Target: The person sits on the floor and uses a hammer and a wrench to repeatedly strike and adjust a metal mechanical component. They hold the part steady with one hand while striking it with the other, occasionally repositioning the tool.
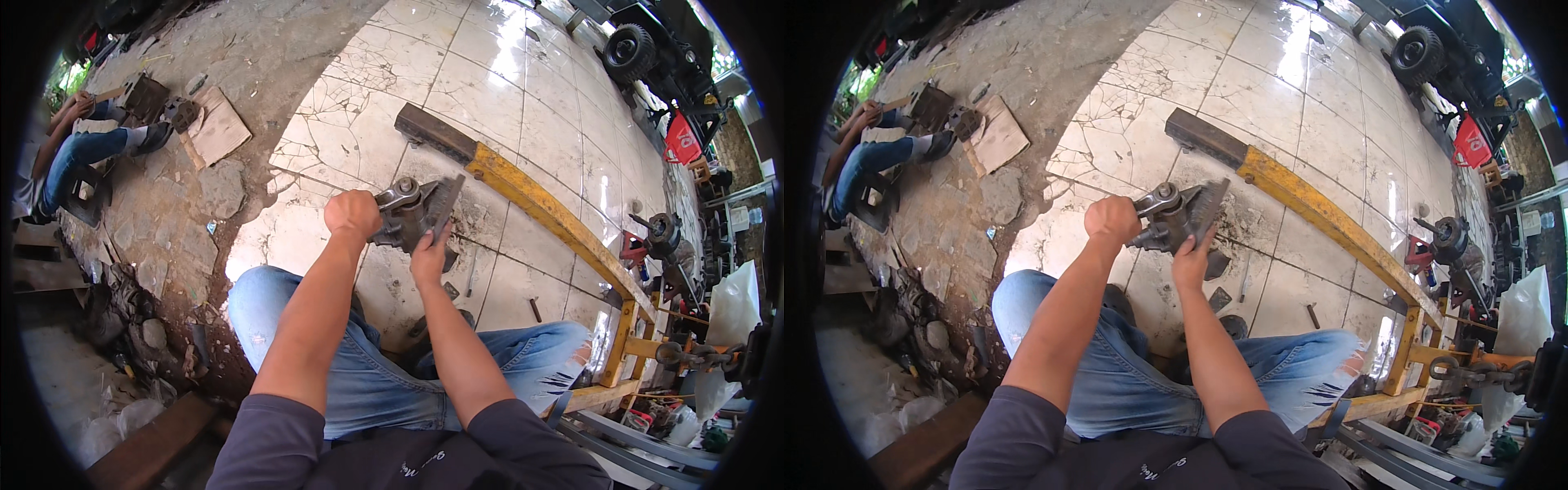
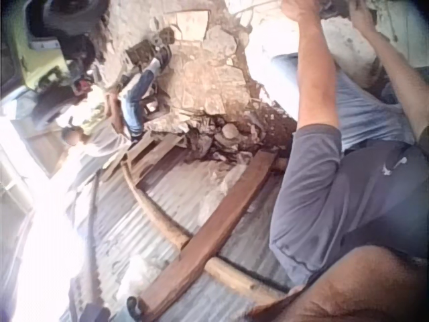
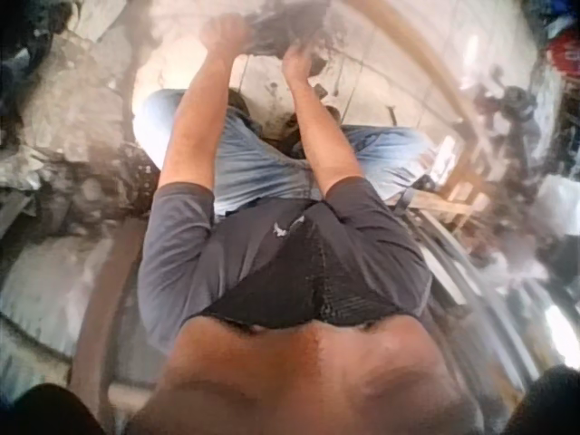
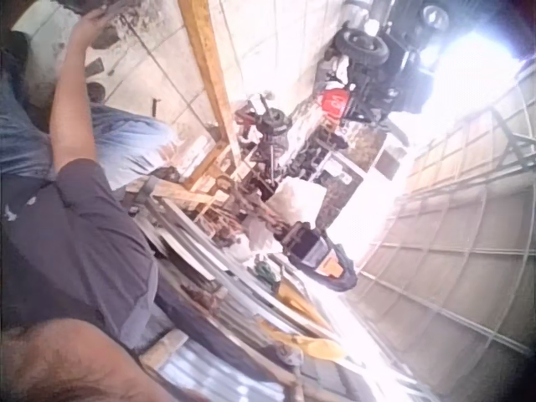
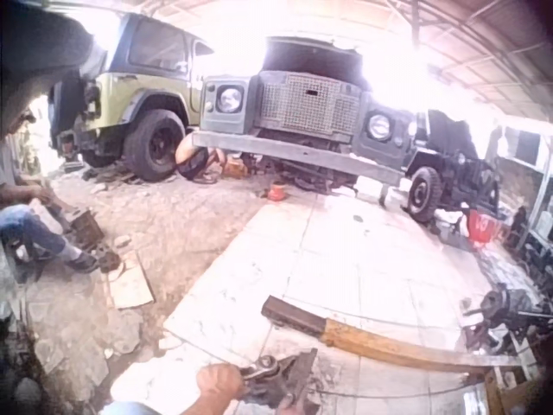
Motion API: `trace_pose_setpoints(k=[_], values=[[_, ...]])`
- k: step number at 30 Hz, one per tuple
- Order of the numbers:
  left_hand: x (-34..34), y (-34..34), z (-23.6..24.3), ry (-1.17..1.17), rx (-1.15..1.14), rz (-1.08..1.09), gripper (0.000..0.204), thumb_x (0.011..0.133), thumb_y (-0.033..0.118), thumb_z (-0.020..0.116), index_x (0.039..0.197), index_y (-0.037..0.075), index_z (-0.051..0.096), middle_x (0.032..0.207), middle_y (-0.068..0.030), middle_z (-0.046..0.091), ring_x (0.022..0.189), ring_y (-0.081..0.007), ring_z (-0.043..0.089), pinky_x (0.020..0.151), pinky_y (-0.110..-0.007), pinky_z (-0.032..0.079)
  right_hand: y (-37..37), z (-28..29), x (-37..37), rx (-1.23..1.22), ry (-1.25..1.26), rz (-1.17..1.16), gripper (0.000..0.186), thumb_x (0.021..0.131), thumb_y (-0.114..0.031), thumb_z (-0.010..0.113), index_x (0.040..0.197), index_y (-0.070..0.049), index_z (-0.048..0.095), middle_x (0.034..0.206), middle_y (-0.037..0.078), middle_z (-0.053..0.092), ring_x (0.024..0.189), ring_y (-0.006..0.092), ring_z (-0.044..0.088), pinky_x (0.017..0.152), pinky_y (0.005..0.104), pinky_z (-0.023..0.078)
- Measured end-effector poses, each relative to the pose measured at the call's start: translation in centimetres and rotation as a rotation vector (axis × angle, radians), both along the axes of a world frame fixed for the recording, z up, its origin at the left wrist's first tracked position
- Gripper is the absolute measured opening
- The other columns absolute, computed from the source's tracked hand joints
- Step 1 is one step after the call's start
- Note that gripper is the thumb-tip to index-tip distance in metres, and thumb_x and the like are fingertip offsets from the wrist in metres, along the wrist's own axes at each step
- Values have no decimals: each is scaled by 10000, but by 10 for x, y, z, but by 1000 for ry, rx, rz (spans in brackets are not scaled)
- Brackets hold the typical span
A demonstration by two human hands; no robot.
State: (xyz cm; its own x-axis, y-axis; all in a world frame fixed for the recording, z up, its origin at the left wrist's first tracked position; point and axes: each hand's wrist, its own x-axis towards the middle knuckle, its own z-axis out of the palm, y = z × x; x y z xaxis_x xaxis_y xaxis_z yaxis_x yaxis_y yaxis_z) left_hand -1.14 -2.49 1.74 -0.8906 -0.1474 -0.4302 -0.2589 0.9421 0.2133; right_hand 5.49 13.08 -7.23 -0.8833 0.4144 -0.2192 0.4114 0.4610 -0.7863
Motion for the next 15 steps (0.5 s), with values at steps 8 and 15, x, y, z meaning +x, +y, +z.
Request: trace_pose_setpoints(k=[8,15], values=[[1,4,0,5,3,-43,250,796,189,595,959,82,750,1004,-138,724,954,-299,700,813,-387,557,7,-33,-29,245,430,-11,599,1031,-313,381,1545,-134,130,983,149,610,589,221,553,485,339,458],[-3,5,-1,-9,-15,-55,257,802,216,609,976,86,747,1016,-147,720,961,-294,699,820,-385,555,15,13,-19,133,366,-56,559,1031,-293,366,1538,-155,176,1128,192,609,774,302,625,620,398,499]])
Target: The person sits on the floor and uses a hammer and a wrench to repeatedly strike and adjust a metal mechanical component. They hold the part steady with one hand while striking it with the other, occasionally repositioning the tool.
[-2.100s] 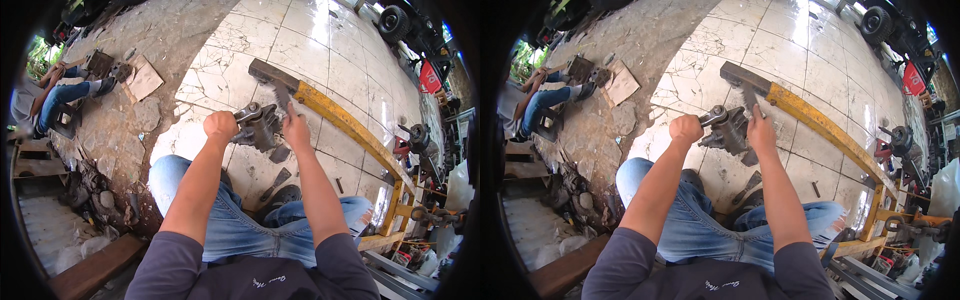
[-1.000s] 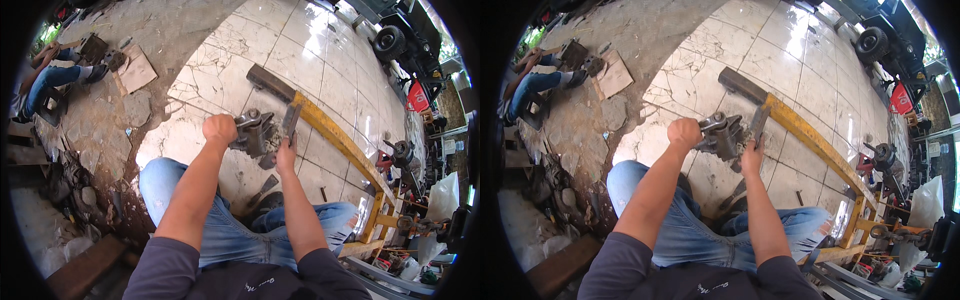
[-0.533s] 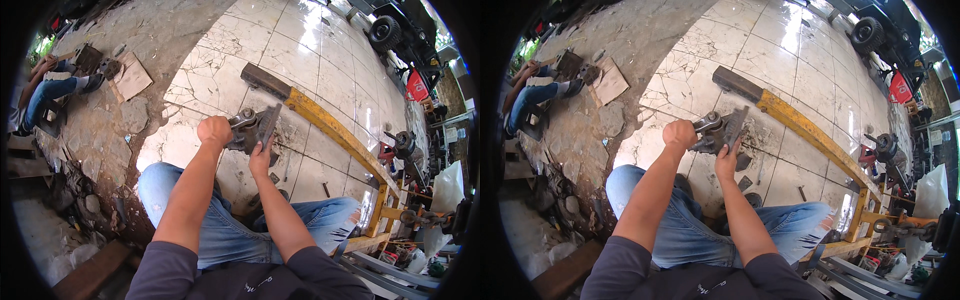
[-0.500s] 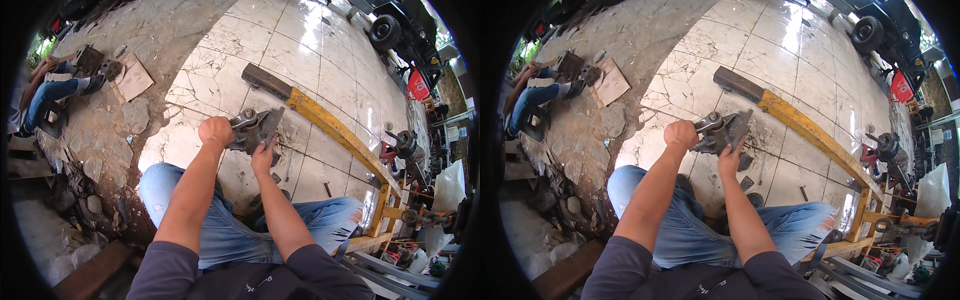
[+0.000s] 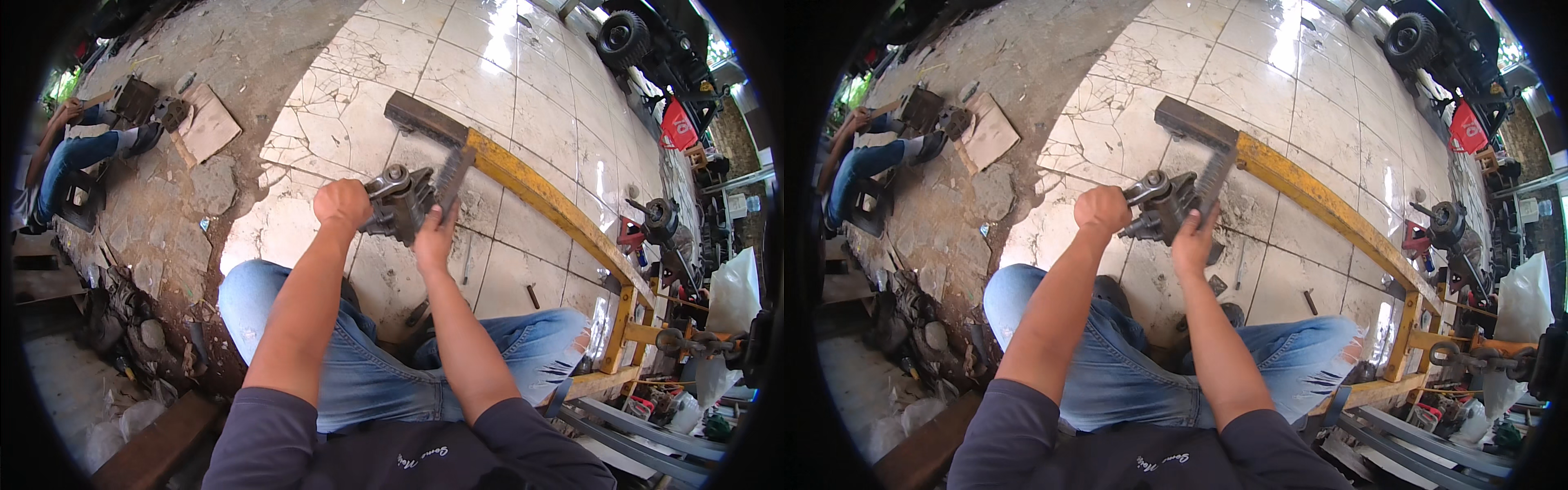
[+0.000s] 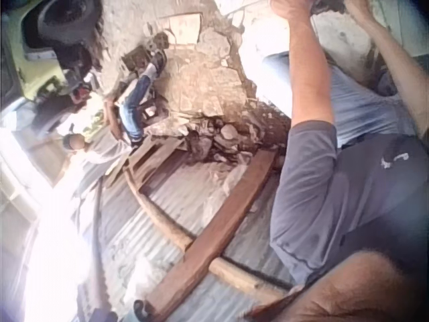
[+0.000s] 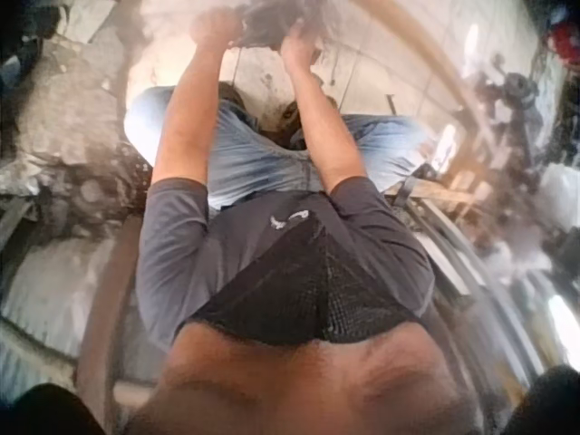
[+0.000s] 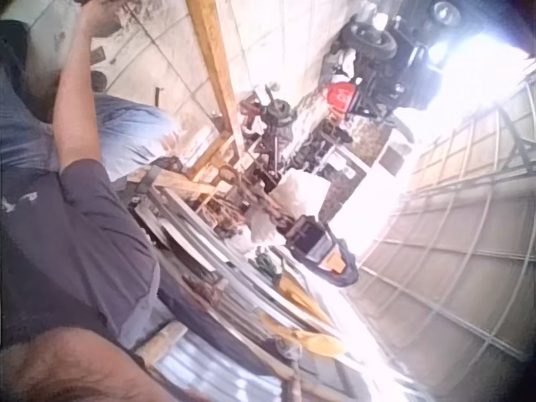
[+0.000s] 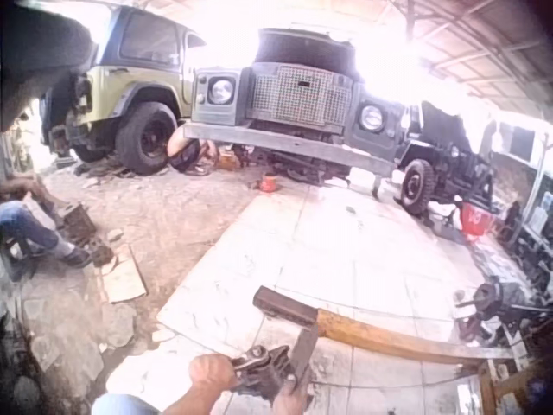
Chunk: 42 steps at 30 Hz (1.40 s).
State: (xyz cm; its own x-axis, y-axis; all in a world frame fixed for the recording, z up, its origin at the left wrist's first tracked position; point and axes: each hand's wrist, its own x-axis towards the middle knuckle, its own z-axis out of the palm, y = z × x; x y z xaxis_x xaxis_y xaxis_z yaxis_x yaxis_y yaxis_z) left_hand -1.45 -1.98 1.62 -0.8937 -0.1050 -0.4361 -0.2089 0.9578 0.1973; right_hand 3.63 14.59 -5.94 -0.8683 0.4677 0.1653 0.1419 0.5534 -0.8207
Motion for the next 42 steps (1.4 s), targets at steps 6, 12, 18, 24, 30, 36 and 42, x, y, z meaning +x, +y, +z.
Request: trace_pose_setpoints(k=[6,12,18,24,30,36,42], values=[[5,-4,4,43,-4,20,241,800,213,622,956,80,749,992,-140,725,944,-307,700,813,-388,557,-6,26,1,-534,-517,-154,591,1013,-316,414,1536,-130,210,1256,287,575,1076,376,633,904,432,494],[2,-1,-1,-7,-5,12,255,804,208,610,979,80,744,1004,-140,724,952,-298,700,816,-387,556,2,-34,33,-21,-66,140,614,1019,-306,415,1545,-139,146,1232,293,588,1029,436,631,893,463,486],[3,-5,3,8,-33,27,268,815,227,599,984,76,743,1014,-149,720,957,-310,696,826,-402,553,8,21,1,-576,-480,28,573,1017,-294,414,1529,-115,228,1233,270,601,850,393,682,722,445,539],[1,3,1,17,-54,-6,279,820,237,594,985,68,742,1016,-154,719,956,-317,695,834,-404,550,10,-68,10,-10,21,66,616,1018,-319,437,1547,-147,172,1016,143,628,588,179,567,421,300,438],[4,0,2,2,-54,13,281,807,233,600,982,65,742,1013,-147,721,978,-311,691,848,-396,544,24,30,12,-674,-363,32,652,1018,-326,477,1556,-197,134,877,70,581,546,137,514,446,283,433],[0,2,-1,15,-40,6,268,802,217,590,961,71,748,1016,-157,719,978,-307,692,840,-395,546,9,-35,25,-541,-9,267,657,979,-296,577,1506,-70,256,1014,99,605,733,151,611,615,285,489],[4,0,8,-2,-12,60,269,782,200,607,973,72,746,1008,-151,723,973,-313,695,833,-395,551,2,-42,37,-171,-230,136,590,975,-294,566,1448,-34,329,1061,126,615,840,185,649,740,310,510]])
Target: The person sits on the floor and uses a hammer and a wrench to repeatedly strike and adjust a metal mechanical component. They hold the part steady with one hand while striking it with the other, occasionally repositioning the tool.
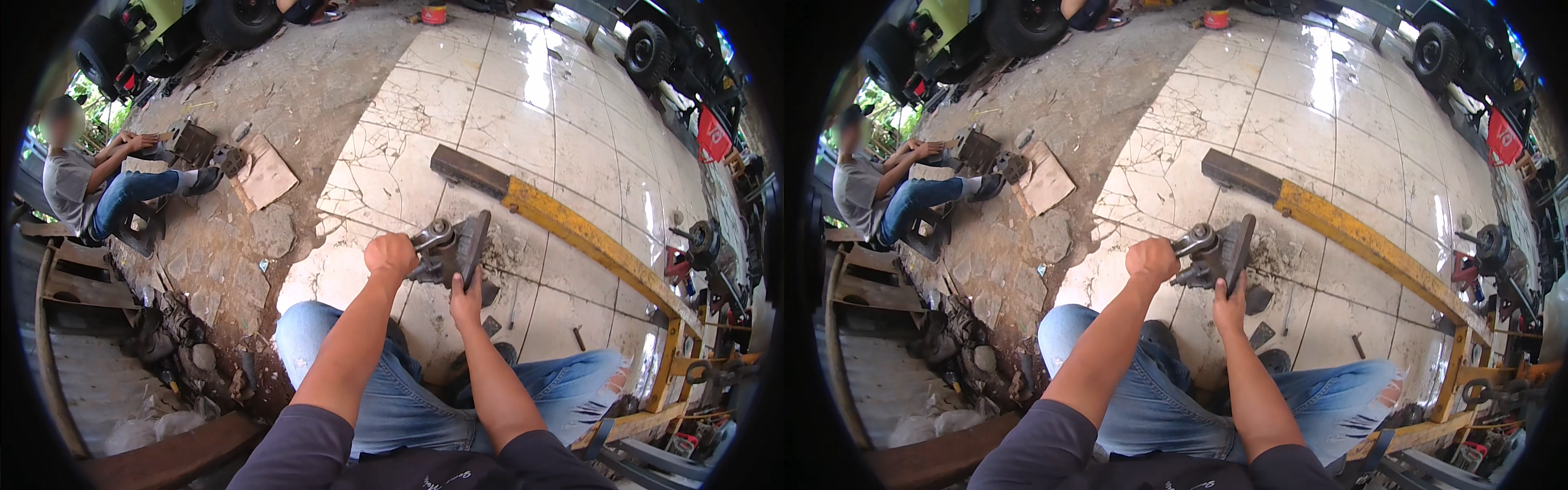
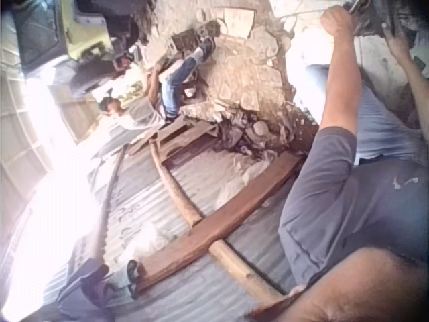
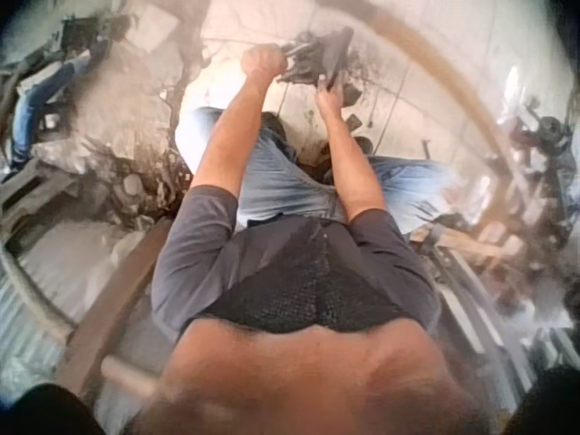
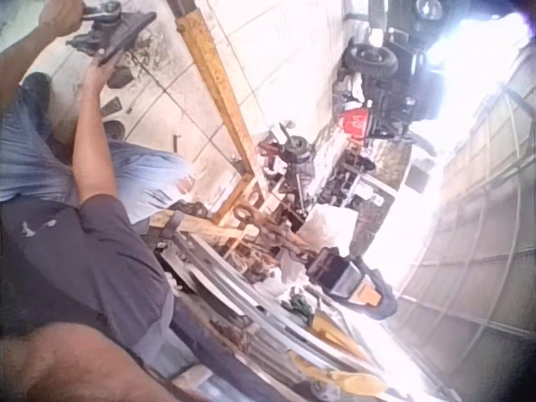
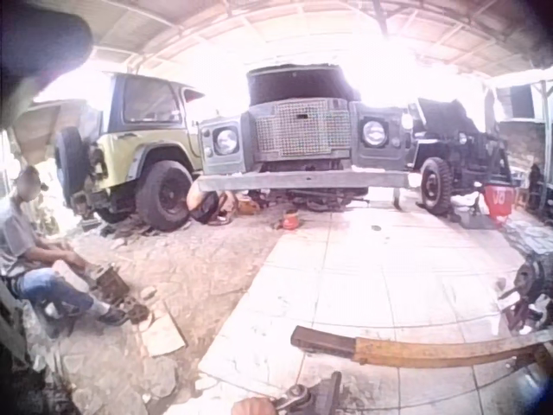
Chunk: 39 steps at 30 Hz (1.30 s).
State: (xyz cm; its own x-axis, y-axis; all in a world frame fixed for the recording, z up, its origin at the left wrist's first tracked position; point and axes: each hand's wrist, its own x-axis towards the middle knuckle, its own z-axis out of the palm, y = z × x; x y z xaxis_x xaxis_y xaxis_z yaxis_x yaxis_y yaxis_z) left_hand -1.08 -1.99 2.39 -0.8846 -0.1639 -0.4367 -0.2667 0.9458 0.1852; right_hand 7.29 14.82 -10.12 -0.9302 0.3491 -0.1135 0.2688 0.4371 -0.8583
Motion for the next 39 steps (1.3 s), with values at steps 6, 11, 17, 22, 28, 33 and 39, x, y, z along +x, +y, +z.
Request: trace_pose_setpoints(k=[6,11,17,22,28,33,39], values=[[3,-3,-1,-21,-31,6,245,806,206,608,978,108,753,1018,-110,729,972,-284,699,815,-378,555,23,11,-43,-438,-151,-286,376,1002,-326,503,1256,-58,430,751,45,500,542,120,508,413,300,397],[-2,0,1,-21,-2,4,268,791,199,596,989,93,742,1012,-131,723,971,-305,695,827,-400,553,-7,-50,-38,268,443,-175,443,1011,-389,468,1287,-52,388,771,97,562,512,194,551,431,341,423],[2,-2,1,-14,-28,17,267,796,203,594,986,90,744,1013,-143,722,979,-310,693,831,-400,552,2,-55,-10,-229,-91,-225,516,1009,-402,460,1368,-59,319,877,140,575,590,203,580,518,338,456],[-5,7,-1,-29,-59,-40,294,802,233,596,1013,89,742,1039,-150,717,993,-313,688,853,-398,544,-14,-47,-15,-139,-45,-212,537,998,-371,492,1334,22,343,970,192,597,785,292,589,686,380,453],[-3,6,-6,-10,-118,-20,307,818,267,578,1009,89,739,1030,-164,713,987,-327,685,856,-404,540,19,-20,-12,-277,-103,-247,486,983,-345,493,1216,67,382,1057,345,617,986,480,623,876,482,467],[-5,11,-1,-10,-135,-31,314,815,280,580,994,75,737,1020,-176,713,977,-339,686,846,-412,545,-5,-1,-22,-126,-150,-80,441,971,-333,494,1172,52,422,1002,367,622,953,530,604,845,532,463],[-4,10,1,-26,-152,-18,332,807,280,602,1037,77,727,1039,-167,712,990,-336,683,860,-415,543,5,47,-37,-128,7,-236,491,974,-377,487,1158,72,409,992,377,616,964,540,591,854,525,465]])
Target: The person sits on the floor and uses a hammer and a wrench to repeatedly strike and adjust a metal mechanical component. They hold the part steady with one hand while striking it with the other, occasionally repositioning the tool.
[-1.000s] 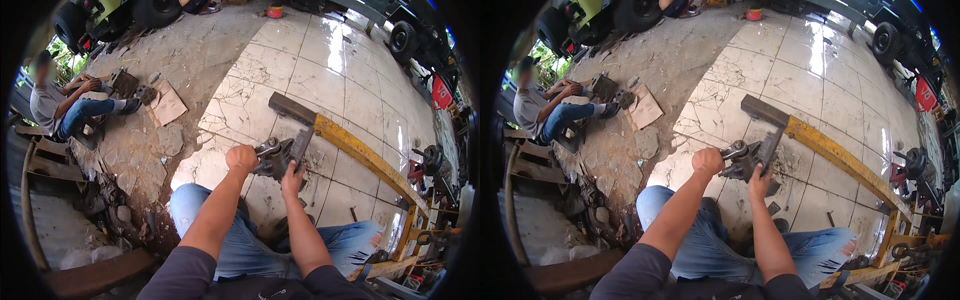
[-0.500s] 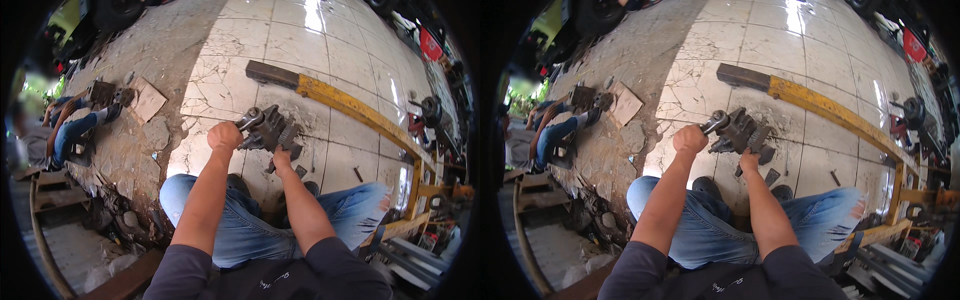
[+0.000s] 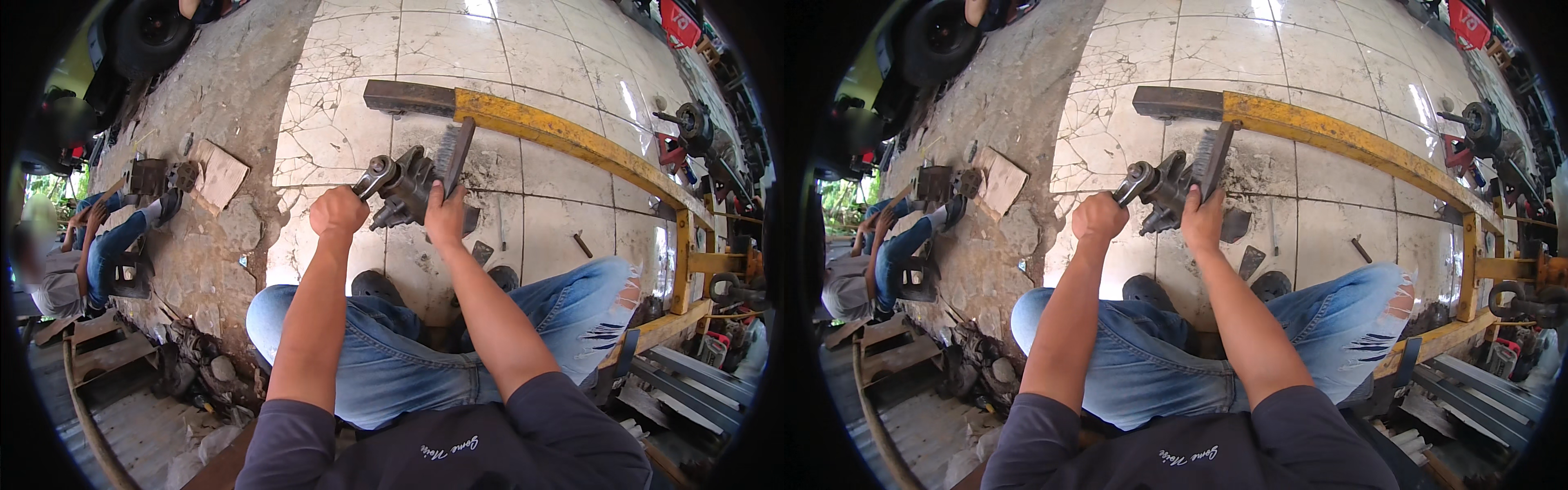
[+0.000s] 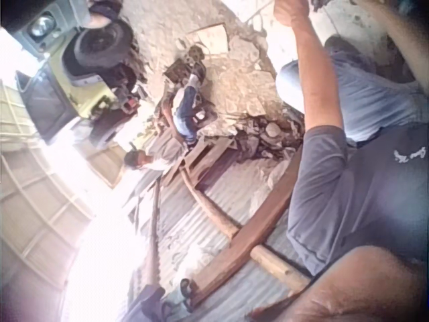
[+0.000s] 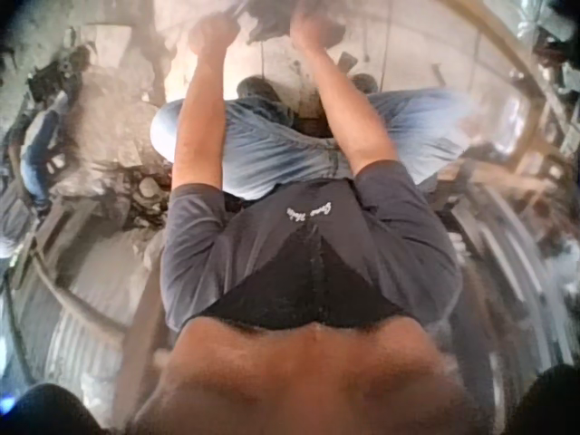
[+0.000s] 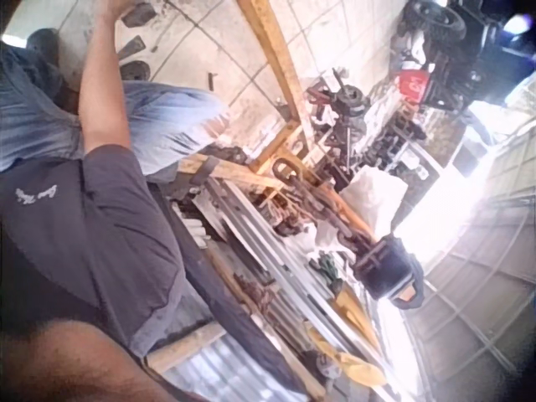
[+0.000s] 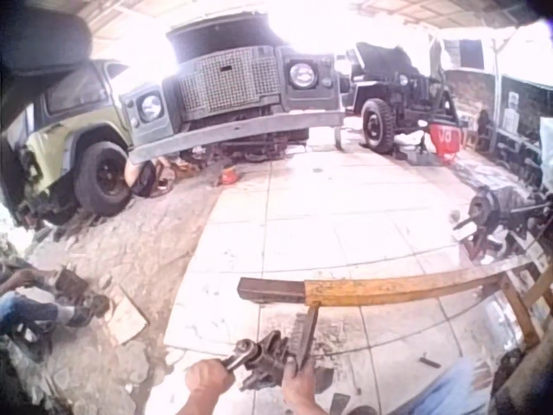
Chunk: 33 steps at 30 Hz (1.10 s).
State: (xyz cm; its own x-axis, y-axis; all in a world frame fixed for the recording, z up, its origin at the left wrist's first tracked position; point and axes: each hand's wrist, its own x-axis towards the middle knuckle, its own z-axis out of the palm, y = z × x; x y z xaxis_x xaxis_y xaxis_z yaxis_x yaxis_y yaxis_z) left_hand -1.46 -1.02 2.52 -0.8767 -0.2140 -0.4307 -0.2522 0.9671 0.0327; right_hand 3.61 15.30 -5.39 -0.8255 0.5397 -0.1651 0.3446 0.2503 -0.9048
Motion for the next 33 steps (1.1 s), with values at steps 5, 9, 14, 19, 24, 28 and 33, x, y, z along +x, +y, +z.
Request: trace_pose_setpoints(k=[5,9,14,19,24,28,33], values=[[0,8,3,6,7,-27,337,813,282,599,1068,95,719,1054,-161,709,996,-336,681,866,-420,539,-17,-61,18,49,-217,-42,461,973,-338,508,1145,72,385,960,390,614,920,539,610,816,542,483],[-2,-2,-1,6,-25,-18,324,821,291,597,1060,111,719,1065,-151,707,1001,-330,678,866,-418,538,19,-43,29,38,-226,16,453,970,-309,515,1172,75,380,950,385,618,906,533,618,785,548,491],[0,1,-3,1,8,-22,328,823,309,589,1050,111,718,1053,-150,708,1003,-326,676,863,-413,536,-7,-45,20,143,-82,154,472,970,-334,525,1188,65,397,930,359,627,883,524,620,758,539,492],[-1,-6,-11,14,-10,-12,326,828,298,582,1051,106,722,1041,-157,710,992,-335,679,855,-420,539,26,-59,-7,33,-193,51,492,969,-372,529,1165,60,398,919,343,633,855,519,621,734,530,496],[-1,2,-3,-16,1,-18,313,829,288,588,1042,106,726,1037,-146,715,992,-322,683,848,-411,543,4,-48,14,188,-54,265,439,965,-323,548,1121,52,384,844,357,627,814,541,612,729,562,483],[3,-4,-5,-15,-24,-17,313,826,288,595,1047,110,725,1042,-142,714,989,-320,684,850,-407,544,30,-51,1,4,-304,145,447,976,-349,516,1125,52,385,855,372,621,849,545,608,749,565,481],[1,0,3,-33,3,-22,319,832,301,590,1056,119,727,1050,-150,711,991,-328,683,857,-415,542,-2,-36,14,154,-147,293,468,976,-359,505,1153,57,381,915,386,612,891,561,588,778,579,472]])
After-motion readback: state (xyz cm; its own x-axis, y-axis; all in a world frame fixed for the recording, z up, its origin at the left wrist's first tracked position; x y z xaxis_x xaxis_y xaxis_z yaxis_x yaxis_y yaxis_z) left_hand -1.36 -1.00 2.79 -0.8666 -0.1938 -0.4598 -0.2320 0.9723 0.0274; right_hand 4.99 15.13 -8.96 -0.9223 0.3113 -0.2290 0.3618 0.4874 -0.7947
